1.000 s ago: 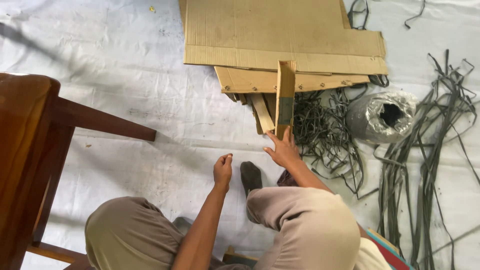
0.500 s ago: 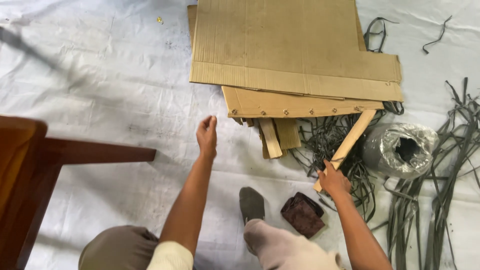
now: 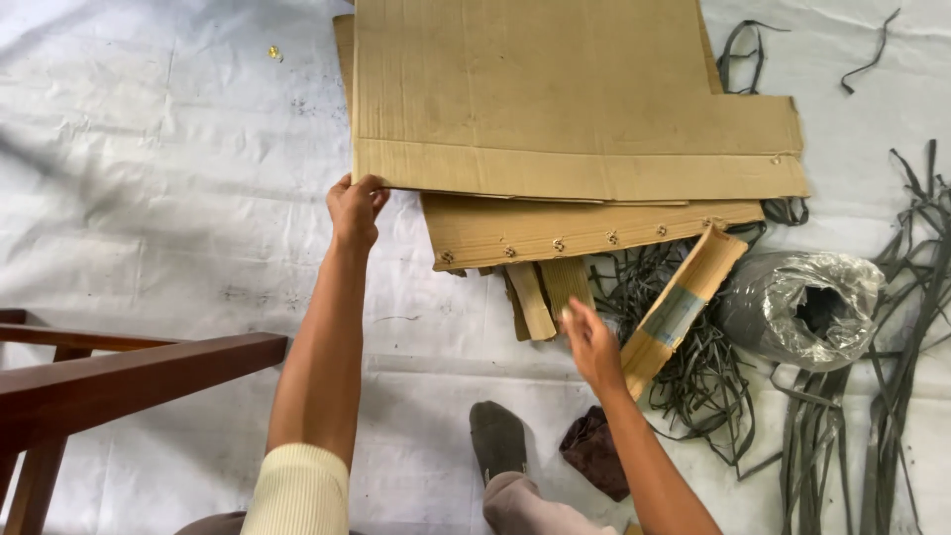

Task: Polishing a wooden chair and then wrapping the legs with cardboard and plastic strips for protection.

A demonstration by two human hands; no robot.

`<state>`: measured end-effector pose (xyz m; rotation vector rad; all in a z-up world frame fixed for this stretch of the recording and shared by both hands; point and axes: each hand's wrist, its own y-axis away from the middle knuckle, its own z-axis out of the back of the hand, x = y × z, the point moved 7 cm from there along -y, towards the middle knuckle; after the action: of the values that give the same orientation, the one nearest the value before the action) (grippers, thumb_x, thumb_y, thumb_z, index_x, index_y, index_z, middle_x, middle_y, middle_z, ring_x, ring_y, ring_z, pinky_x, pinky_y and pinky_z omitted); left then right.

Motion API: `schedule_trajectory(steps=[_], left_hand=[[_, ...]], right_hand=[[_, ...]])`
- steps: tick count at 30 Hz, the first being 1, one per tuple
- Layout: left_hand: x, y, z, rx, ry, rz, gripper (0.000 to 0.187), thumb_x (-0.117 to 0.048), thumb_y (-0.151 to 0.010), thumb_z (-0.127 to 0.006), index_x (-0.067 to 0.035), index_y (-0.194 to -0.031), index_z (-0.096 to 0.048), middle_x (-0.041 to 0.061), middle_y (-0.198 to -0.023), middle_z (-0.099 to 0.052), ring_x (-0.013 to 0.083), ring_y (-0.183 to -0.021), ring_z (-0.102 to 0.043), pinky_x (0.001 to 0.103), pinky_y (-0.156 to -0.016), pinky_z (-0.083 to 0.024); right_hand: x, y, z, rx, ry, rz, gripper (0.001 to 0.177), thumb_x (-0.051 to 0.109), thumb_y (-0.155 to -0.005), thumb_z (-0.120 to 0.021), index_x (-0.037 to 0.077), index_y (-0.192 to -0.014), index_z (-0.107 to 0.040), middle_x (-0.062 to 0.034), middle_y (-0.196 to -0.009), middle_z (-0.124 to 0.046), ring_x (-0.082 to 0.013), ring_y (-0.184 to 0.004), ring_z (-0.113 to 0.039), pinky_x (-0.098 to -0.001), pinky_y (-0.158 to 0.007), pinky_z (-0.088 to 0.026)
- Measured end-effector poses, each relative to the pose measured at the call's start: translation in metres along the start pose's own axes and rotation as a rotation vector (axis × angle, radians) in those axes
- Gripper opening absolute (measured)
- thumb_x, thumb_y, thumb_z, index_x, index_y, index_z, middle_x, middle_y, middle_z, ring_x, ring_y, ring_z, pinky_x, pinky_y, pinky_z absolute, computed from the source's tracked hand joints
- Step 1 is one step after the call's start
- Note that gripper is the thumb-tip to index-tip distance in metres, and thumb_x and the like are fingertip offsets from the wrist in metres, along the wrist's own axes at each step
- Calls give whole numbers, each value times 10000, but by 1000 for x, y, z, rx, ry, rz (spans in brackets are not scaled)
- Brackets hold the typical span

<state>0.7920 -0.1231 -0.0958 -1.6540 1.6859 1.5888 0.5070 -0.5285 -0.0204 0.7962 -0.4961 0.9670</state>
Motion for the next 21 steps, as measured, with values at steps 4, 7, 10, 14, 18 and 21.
schedule_trajectory(steps=[4,7,10,14,18,21], left_hand=[[-27,81,-27,231,92,39,182,70,-843,-631,35,-1013,-574,102,-819,-644,144,-605,-567,303,-636,-581],[-39,157,-29,309,113,28,279,67,-830,-571,15,-1102,-543,89,-778,-600,152,-590,-542,317,-612,-555],[-31,212,-11,393,50,72,484,52,-800,-541,13,-1282,-517,100,-835,-626,182,-651,-602,332,-614,-553],[14,251,19,300,-200,371,588,27,-804,-553,-46,-1384,-501,108,-1015,-707,194,-792,-696,337,-691,-612],[73,265,9,361,-33,402,603,79,-763,-542,-51,-1351,-500,109,-1101,-727,238,-921,-746,373,-800,-648],[103,288,-16,421,-185,440,528,77,-785,-631,16,-1306,-572,156,-1095,-736,291,-937,-738,412,-821,-652]], right_hand=[[13,-65,-32,52,-789,-170,677,448,-990,-621,117,-1539,-405,-106,-1305,-645,-235,-1094,-661,-391,-849,-598],[11,-85,-34,-55,-1048,-249,690,413,-950,-670,149,-1515,-376,-81,-1350,-577,-262,-1101,-624,-425,-842,-579],[3,-92,-24,-175,-1195,-233,672,359,-897,-717,189,-1464,-399,-55,-1348,-554,-267,-1094,-605,-444,-822,-566],[-7,-73,-16,-249,-1318,-257,617,393,-917,-711,193,-1450,-474,-49,-1339,-584,-251,-1101,-617,-432,-819,-558],[-10,-68,-27,-201,-1360,-280,583,344,-933,-730,167,-1441,-506,-51,-1289,-618,-254,-1082,-628,-431,-820,-537],[-13,-77,-16,-224,-1301,-229,545,167,-888,-757,121,-1388,-545,-49,-1262,-661,-269,-1131,-635,-449,-879,-552]])
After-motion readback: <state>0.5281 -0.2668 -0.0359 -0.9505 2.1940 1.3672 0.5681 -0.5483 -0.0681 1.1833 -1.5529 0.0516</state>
